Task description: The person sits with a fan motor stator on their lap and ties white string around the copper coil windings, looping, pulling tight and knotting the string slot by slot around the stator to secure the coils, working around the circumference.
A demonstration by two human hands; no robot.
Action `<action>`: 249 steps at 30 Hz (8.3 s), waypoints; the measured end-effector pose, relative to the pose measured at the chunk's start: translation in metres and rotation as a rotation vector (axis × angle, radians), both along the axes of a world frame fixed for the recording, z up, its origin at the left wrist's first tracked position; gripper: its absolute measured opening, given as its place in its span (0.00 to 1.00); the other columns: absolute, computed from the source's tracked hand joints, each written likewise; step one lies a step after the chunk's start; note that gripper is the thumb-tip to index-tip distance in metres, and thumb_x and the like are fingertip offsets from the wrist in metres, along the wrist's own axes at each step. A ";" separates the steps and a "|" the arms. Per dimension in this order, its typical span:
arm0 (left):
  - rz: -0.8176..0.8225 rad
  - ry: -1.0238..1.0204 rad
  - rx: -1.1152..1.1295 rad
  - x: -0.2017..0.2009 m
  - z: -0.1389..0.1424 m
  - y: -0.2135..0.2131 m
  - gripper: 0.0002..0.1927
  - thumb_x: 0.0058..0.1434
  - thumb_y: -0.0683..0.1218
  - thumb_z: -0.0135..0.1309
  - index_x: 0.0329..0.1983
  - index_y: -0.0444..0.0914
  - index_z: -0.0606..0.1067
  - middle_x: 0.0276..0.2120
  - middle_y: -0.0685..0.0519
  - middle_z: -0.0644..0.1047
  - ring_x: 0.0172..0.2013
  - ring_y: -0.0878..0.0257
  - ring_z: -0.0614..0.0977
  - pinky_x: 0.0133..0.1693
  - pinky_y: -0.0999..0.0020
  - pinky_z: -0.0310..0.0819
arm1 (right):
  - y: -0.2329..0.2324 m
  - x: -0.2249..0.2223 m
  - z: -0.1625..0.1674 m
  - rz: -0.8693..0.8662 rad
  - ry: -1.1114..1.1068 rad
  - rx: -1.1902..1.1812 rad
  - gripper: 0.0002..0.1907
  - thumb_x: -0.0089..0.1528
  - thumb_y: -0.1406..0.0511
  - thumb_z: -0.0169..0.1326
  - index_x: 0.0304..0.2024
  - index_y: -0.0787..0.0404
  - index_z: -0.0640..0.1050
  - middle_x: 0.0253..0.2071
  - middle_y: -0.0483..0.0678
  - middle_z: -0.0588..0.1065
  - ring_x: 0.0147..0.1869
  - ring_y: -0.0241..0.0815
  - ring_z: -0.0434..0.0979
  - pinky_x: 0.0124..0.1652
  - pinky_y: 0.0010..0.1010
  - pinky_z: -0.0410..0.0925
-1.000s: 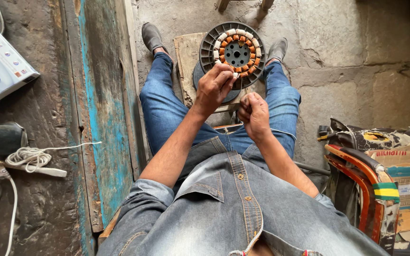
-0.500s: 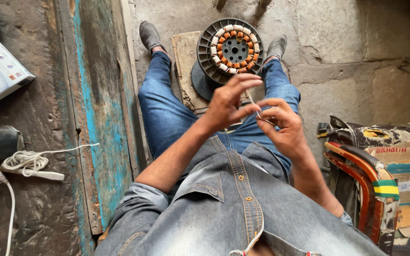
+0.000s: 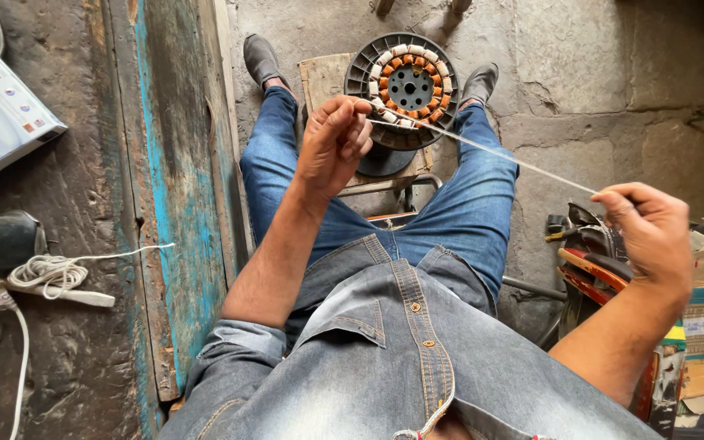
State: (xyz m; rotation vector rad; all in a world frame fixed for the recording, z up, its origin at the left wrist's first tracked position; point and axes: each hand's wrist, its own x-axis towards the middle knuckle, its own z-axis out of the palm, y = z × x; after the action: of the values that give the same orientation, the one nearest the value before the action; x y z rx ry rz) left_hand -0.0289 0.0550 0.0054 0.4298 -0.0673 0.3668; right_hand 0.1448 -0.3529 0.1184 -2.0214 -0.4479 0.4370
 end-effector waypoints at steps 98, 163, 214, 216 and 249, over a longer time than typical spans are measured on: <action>0.753 0.526 1.469 -0.005 0.009 -0.092 0.15 0.61 0.42 0.61 0.50 0.34 0.79 0.31 0.49 0.77 0.26 0.58 0.80 0.31 0.64 0.75 | 0.221 -0.032 -0.110 0.081 0.090 0.233 0.07 0.63 0.66 0.63 0.36 0.65 0.82 0.26 0.39 0.75 0.26 0.24 0.67 0.26 0.19 0.59; 0.775 0.424 1.580 0.052 0.023 -0.023 0.09 0.64 0.44 0.64 0.47 0.42 0.80 0.39 0.55 0.81 0.42 0.61 0.80 0.44 0.64 0.73 | -0.104 -0.151 -0.222 -0.540 0.047 -0.984 0.14 0.59 0.57 0.63 0.42 0.57 0.84 0.45 0.57 0.81 0.52 0.61 0.80 0.51 0.49 0.71; 1.047 0.102 1.994 0.029 -0.031 -0.039 0.15 0.67 0.43 0.59 0.56 0.41 0.75 0.56 0.54 0.75 0.60 0.58 0.75 0.64 0.56 0.64 | 0.174 -0.066 -0.137 0.100 0.821 0.811 0.19 0.74 0.57 0.46 0.29 0.56 0.64 0.31 0.42 0.64 0.23 0.31 0.53 0.22 0.23 0.51; 1.057 0.087 1.993 0.029 -0.032 -0.039 0.14 0.67 0.43 0.59 0.55 0.42 0.75 0.56 0.55 0.75 0.60 0.59 0.75 0.64 0.57 0.64 | 0.174 -0.070 -0.139 0.126 0.818 0.829 0.20 0.74 0.57 0.46 0.28 0.56 0.64 0.30 0.42 0.63 0.22 0.31 0.53 0.22 0.23 0.50; 0.163 0.133 1.672 0.001 -0.003 -0.097 0.13 0.64 0.53 0.62 0.36 0.38 0.80 0.25 0.51 0.78 0.26 0.54 0.81 0.31 0.59 0.73 | 0.062 -0.037 -0.084 0.278 0.372 0.065 0.09 0.61 0.70 0.60 0.44 0.62 0.78 0.34 0.38 0.73 0.35 0.26 0.69 0.33 0.17 0.61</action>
State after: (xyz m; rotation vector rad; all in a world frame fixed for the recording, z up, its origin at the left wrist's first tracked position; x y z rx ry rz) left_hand -0.0281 -0.0418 0.0029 2.1192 -0.2067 0.3745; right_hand 0.1083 -0.2906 0.0346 -1.7679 -0.5034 0.9382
